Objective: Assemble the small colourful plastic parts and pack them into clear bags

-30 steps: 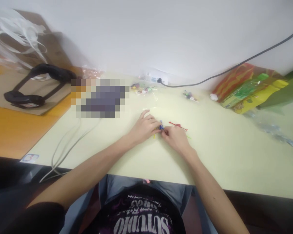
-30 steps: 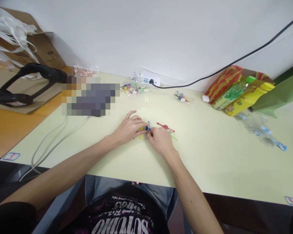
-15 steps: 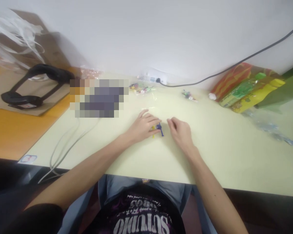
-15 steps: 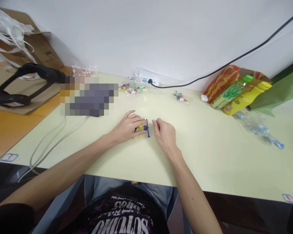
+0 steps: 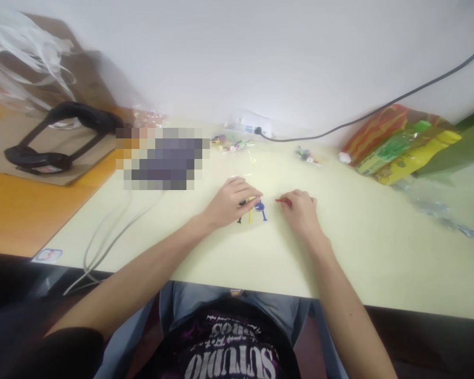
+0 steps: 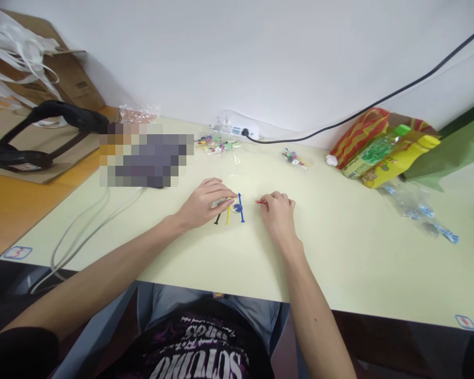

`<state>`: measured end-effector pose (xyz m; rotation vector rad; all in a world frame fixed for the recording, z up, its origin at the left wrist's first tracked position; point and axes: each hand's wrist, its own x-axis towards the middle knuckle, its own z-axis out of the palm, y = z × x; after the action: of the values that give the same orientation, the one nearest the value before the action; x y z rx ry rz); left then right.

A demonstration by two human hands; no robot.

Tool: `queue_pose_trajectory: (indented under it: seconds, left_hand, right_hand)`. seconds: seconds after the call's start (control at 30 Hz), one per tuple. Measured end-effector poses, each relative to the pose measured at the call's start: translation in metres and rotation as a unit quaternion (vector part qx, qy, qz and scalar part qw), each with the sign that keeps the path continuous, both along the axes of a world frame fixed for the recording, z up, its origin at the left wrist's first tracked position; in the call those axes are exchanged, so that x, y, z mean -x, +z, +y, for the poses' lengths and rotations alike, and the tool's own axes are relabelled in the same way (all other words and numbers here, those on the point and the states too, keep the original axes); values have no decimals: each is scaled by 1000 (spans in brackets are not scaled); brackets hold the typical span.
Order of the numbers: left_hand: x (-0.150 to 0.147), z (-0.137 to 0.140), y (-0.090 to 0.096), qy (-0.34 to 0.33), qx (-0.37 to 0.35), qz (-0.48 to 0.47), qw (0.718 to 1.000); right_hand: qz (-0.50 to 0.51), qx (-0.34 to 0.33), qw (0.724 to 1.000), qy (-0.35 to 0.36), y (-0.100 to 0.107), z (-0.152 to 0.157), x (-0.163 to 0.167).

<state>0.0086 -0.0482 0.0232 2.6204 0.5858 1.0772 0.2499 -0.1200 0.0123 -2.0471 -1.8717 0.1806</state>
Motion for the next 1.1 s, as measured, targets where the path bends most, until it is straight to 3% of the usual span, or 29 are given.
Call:
queue_pose_trajectory:
  seconds: [0.23,0.4,0.5,0.6,0.67,0.73,1.1]
  left_hand:
    - [0,-2,3,0,4,-1,1000]
    - [1,-2,5,-2,-5,-19,1000]
    - [2,-2,6,1,-8,-35,999]
    - [2,-3,7,7,-5,-35,999]
    - [1,-6,8,5,-6,-36,999]
    - [-1,-9,9,1,-10,-37,999]
    - [-2,-13,6,-39,-40,-1,998]
  right_hand:
    - [52,-9,998,-22,-1,4,-5]
    - [147,-113,981,-49,4,3,-8]
    - [260,-217,937,-86,13,1,-8]
    - [427,-265,862,-71,20,-1,-6]
    - [519,-235,821,-31,24,-1,-4]
    - [567,-185,802,6,25,-1,0]
    - [588,-53,800,108,19,-6,52]
